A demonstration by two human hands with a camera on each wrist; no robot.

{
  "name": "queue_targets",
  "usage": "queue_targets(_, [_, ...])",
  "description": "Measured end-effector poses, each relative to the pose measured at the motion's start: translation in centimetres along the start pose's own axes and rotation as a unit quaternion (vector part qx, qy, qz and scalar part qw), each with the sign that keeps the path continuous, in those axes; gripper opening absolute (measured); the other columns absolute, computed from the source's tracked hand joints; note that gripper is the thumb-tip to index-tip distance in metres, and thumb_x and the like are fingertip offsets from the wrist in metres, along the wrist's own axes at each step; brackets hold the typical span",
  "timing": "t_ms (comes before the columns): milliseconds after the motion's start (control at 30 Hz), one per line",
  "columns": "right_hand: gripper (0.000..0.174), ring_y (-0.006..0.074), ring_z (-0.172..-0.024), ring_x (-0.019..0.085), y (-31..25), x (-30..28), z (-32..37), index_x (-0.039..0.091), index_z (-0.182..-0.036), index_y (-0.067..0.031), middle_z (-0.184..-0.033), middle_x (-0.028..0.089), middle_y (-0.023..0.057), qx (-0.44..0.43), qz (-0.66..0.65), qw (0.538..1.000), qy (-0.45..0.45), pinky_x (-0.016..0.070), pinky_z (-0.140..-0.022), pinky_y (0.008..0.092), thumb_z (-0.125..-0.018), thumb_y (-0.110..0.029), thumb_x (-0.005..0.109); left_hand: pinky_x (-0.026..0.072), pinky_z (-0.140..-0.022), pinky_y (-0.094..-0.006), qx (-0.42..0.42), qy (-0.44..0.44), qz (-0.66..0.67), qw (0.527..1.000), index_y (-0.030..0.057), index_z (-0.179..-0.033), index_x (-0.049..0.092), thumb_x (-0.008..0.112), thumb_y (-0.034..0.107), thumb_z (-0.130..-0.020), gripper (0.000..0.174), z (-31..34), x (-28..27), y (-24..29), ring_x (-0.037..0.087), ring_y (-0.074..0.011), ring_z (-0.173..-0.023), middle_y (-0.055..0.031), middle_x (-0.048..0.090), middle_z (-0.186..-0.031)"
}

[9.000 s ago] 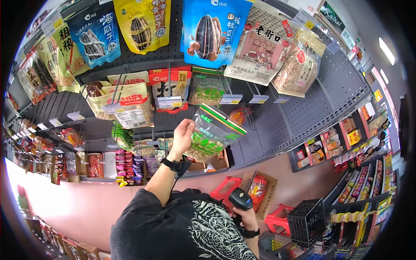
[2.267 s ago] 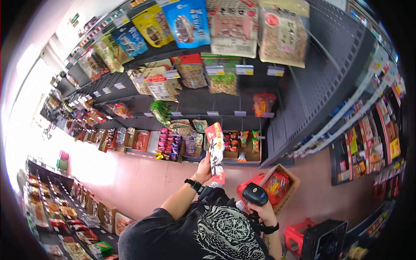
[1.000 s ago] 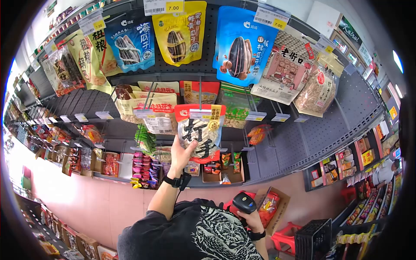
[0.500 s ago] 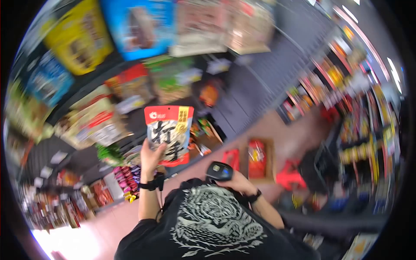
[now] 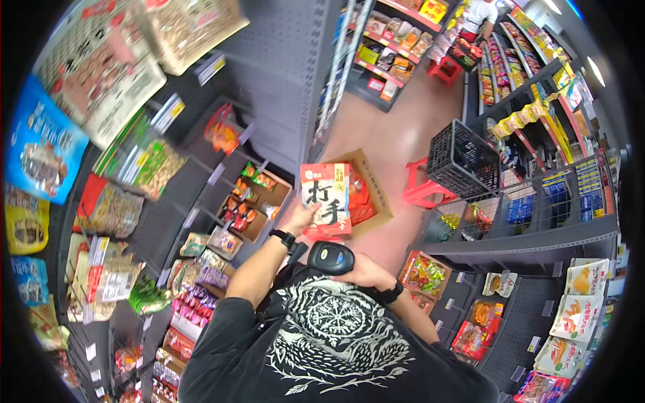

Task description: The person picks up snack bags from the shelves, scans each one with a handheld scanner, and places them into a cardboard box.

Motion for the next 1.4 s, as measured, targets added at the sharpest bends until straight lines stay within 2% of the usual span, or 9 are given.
queue_targets(133, [0.045,0.0127,-0.071,0.060,2.4,-5.5,3.3,0.060,-0.112,-0.0013,-0.084,0.067,0.0035,0.120,-0.025,0.991,0.063,0.0501,-0.070,0.0310,-0.073,-0.014,0.078,0.0520,-0.066,-0.0315,-0.083,0.057,-0.081,0.992,-0.0032,-0.108,0.061,0.062,0.016,-0.091,0.026,-6.1,5.1,-5.5,0.062,-0.0169,-0.077,-0.0080,0.066,-0.094])
queue_targets(233, [0.040,0.0077,-0.066,0.055,3.4,-8.7,5.0,0.060,-0.110,-0.0022,-0.078,0.063,-0.0001,0.138,-0.068,0.983,0.101,0.0478,-0.061,0.0267,-0.075,-0.013,0.077,0.0462,-0.064,-0.0348,0.008,0.190,-0.155,0.970,-0.0009,-0.115,0.057,0.064,0.017,-0.089,0.032,-13.6,5.0,-12.2,0.057,-0.0163,-0.070,-0.0081,0.065,-0.091])
queue_targets(400, [0.035,0.0060,-0.064,0.053,6.2,-12.7,7.0,0.059,-0.109,-0.0017,-0.079,0.062,-0.0019,0.133,-0.157,0.966,0.159,0.0446,-0.056,0.0242,-0.079,-0.009,0.074,0.0448,-0.087,-0.0452,-0.260,0.075,-0.034,0.962,0.0056,-0.128,0.046,0.057,0.021,-0.091,0.041,-13.1,6.9,-13.8,0.055,-0.0244,-0.102,-0.0162,0.057,-0.111])
queue_targets(533, [0.014,0.0069,-0.060,0.052,5.3,-13.0,4.7,0.061,-0.092,-0.0042,-0.072,0.058,-0.0021,0.122,-0.236,0.955,0.134,0.0426,-0.055,0.0235,-0.082,-0.007,0.070,0.0442,-0.088,-0.0448,-0.136,0.023,-0.081,0.987,0.0039,-0.128,0.048,0.056,0.025,-0.092,0.043,-7.4,4.9,-7.3,0.052,-0.0239,-0.111,-0.0105,0.057,-0.119])
queue_targets(767, [0.016,0.0129,-0.053,0.053,2.7,-7.3,-1.9,0.059,-0.092,-0.0023,-0.063,0.057,0.0043,0.084,-0.176,0.981,0.004,0.0420,-0.049,0.0266,-0.078,-0.002,0.065,0.0489,-0.067,-0.0268,0.125,0.145,-0.134,0.972,0.0061,-0.105,0.059,0.057,0.021,-0.092,0.020,12.1,-8.2,6.7,0.061,-0.0107,-0.080,-0.0026,0.064,-0.091])
queue_targets(833, [0.022,0.0133,-0.056,0.055,2.5,-4.7,-4.1,0.060,-0.098,-0.0019,-0.069,0.059,0.0040,0.054,-0.178,0.980,-0.072,0.0444,-0.053,0.0271,-0.076,0.002,0.066,0.0515,-0.071,-0.0301,0.299,0.346,-0.275,0.846,0.0049,-0.102,0.061,0.058,0.019,-0.090,0.019,20.1,-14.5,12.6,0.064,-0.0166,-0.080,-0.0064,0.065,-0.089])
queue_targets(967, [0.016,0.0091,-0.059,0.055,0.0,1.5,-6.4,0.063,-0.089,-0.0042,-0.075,0.061,-0.0001,0.052,-0.128,0.974,-0.182,0.0440,-0.055,0.0246,-0.077,0.002,0.071,0.0488,-0.082,-0.0301,0.332,0.644,-0.145,0.674,0.0043,-0.111,0.058,0.057,0.010,-0.090,0.022,35.7,-25.4,18.0,0.063,-0.0209,-0.091,-0.0113,0.065,-0.098])
queue_targets(1033, [0.015,0.0092,-0.060,0.055,-2.4,4.8,-6.7,0.063,-0.090,-0.0038,-0.075,0.061,0.0002,0.057,-0.112,0.970,-0.209,0.0438,-0.056,0.0242,-0.078,0.001,0.070,0.0482,-0.085,-0.0321,0.419,0.650,-0.137,0.619,0.0002,-0.119,0.052,0.059,0.013,-0.090,0.033,37.3,-31.1,18.0,0.061,-0.0229,-0.098,-0.0155,0.062,-0.109])
queue_targets(1400, [0.038,0.0091,-0.080,0.059,-4.6,11.3,-6.2,0.061,-0.109,-0.0037,-0.093,0.065,-0.0001,-0.065,-0.017,0.975,-0.212,0.0484,-0.071,0.0257,-0.073,0.001,0.075,0.0282,-0.108,-0.0428,0.251,0.699,-0.206,0.637,-0.0061,-0.141,0.019,0.065,0.028,-0.079,0.085,26.5,-50.7,19.0,0.030,-0.0434,-0.131,-0.0315,0.031,-0.140])
Point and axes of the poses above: each hand's wrist, its own z-axis away from the middle knuckle, its own x-axis out of the palm, y = z × x, the point moved 8 cm from there along -z, towards the middle knuckle
